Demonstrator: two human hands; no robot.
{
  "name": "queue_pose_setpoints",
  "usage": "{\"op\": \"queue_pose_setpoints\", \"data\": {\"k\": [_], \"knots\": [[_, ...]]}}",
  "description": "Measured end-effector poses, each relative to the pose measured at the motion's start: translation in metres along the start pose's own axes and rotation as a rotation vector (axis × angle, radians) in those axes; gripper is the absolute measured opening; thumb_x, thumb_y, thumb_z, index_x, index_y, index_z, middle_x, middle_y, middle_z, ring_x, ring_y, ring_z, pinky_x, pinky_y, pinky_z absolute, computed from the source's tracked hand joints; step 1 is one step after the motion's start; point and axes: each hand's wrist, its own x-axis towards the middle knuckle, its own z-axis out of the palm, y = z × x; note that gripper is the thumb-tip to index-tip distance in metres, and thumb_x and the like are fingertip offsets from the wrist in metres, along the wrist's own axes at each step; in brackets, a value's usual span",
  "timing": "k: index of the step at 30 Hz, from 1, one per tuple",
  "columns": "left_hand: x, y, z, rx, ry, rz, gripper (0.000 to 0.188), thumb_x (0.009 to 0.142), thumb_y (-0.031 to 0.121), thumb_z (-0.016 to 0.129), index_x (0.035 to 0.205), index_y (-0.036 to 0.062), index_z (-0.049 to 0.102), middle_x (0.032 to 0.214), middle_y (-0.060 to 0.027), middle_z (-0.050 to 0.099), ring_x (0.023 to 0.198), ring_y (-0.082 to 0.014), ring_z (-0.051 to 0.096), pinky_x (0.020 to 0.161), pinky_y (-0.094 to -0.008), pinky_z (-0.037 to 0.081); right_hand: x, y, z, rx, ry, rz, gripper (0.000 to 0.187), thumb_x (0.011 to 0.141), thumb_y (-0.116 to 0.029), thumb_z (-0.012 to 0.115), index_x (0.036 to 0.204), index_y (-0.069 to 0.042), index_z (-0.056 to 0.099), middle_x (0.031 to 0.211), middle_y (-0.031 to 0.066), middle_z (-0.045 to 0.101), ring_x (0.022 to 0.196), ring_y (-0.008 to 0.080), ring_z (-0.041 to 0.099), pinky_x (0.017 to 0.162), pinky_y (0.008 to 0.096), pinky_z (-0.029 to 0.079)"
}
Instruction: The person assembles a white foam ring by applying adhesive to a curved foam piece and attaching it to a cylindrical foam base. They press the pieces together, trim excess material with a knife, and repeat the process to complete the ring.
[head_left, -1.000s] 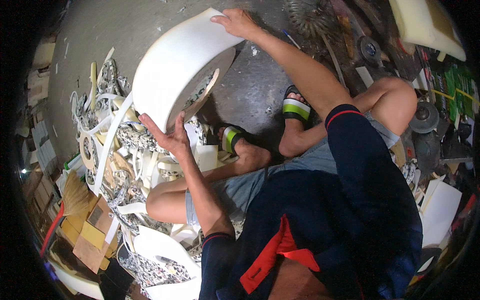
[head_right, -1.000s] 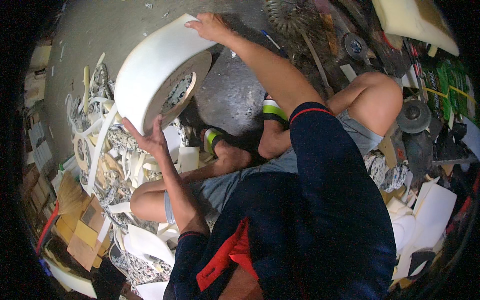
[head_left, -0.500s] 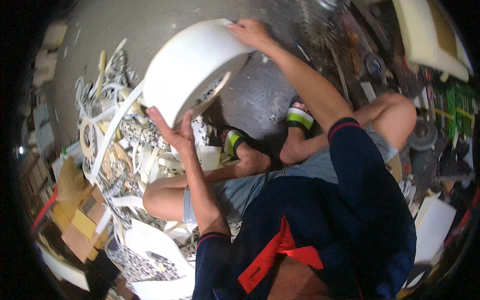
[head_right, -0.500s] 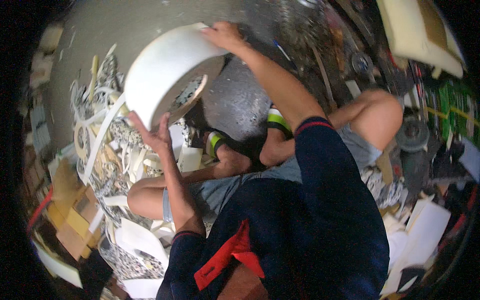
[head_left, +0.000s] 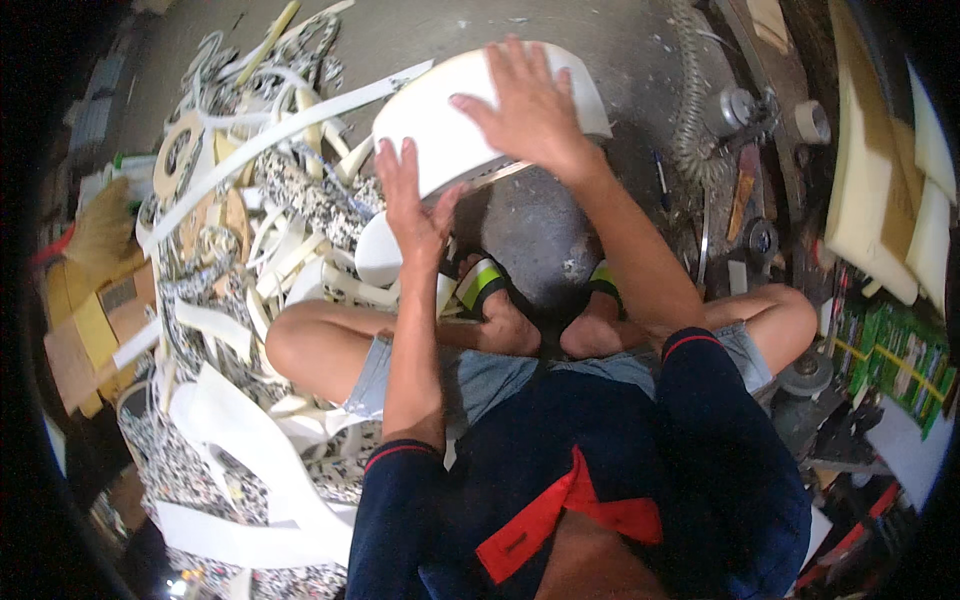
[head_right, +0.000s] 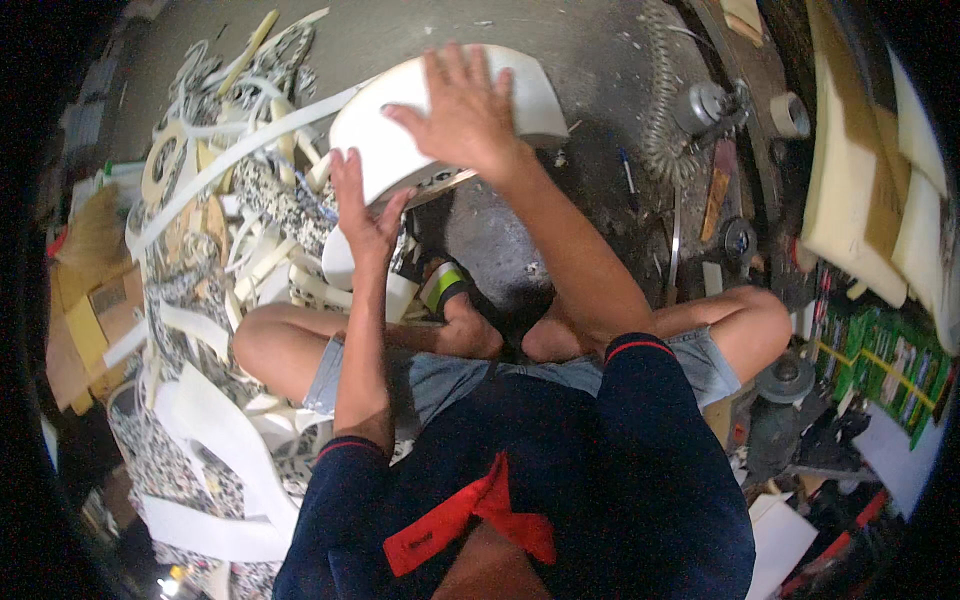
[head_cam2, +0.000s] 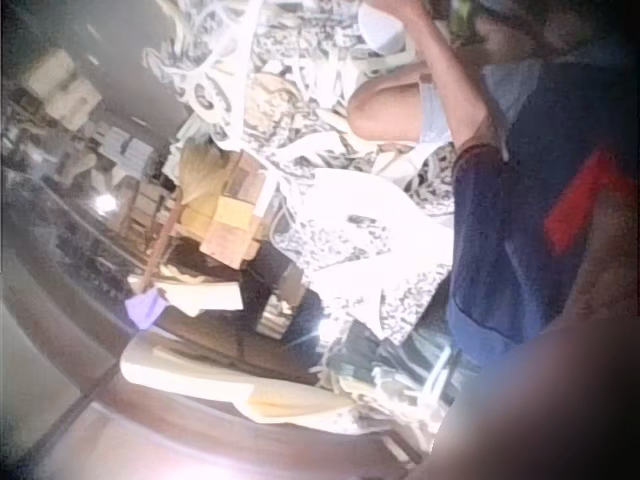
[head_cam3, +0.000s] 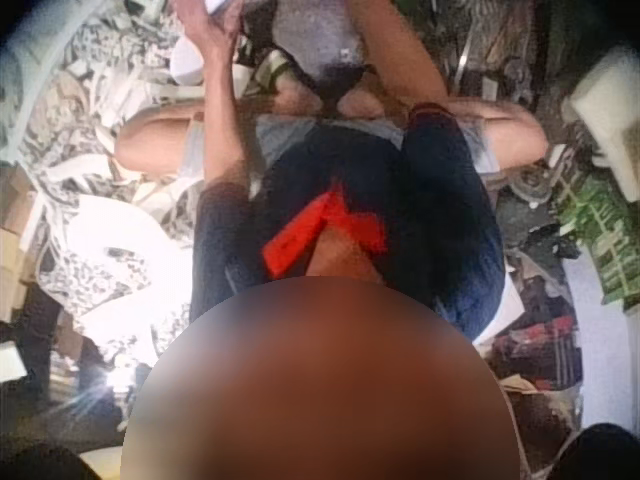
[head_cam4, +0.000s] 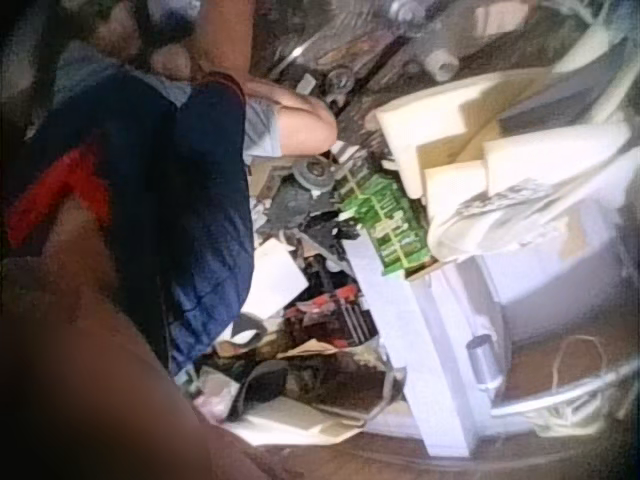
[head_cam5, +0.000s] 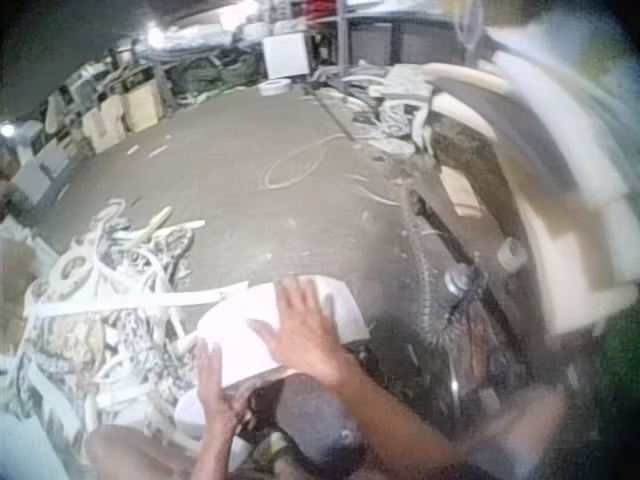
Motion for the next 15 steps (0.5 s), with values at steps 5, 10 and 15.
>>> {"op": "queue_pose_setpoints", "data": {"k": [5, 10, 15], "knots": [[0.005, 0.004, -0.001, -0.001, 0.003, -0.049, 0.096, 0.07, 0.014, 0.089, 0.152, 0.0074, 0.041, 0.158, -0.027, 0.034, 0.147, -0.0452, 0.031, 0.12, -0.0492, 0.028, 0.029, 0.054, -0.004, 0.311, -0.176, 0.376, 0.09, 0.098, -0.068, 0.036, 0.16, -0.004, 0.021, 0.165, 0.0261, 0.018, 0.153, 0.0437, 0.014, 0.122, 0.057, 0.017], [0.001, 0.004, -0.001, -0.005, 0.042, 0.012, 0.099, 0.07, 0.013, 0.088, 0.154, 0.0079, 0.037, 0.159, -0.0271, 0.031, 0.148, -0.0453, 0.03, 0.122, -0.0532, 0.025, 0.029, 0.039, -0.013, 0.278, -0.121, 0.422, 0.078, 0.101, -0.058, 0.036, 0.16, -0.009, 0.023, 0.164, 0.028, 0.017, 0.152, 0.0459, 0.014, 0.122, 0.0594, 0.016], [-0.011, -0.005, 0.002, 0.017, 0.046, 0.036, 0.103, 0.07, 0.013, 0.088, 0.156, 0.0026, 0.031, 0.158, -0.0299, 0.031, 0.146, -0.0501, 0.028, 0.119, -0.0569, 0.026, -0.01, -0.048, 0.008, -0.323, -0.007, -0.165, 0.064, 0.103, -0.048, 0.032, 0.159, -0.017, 0.03, 0.166, 0.0216, 0.019, 0.151, 0.0495, 0.015, 0.117, 0.0717, 0.014]]}}
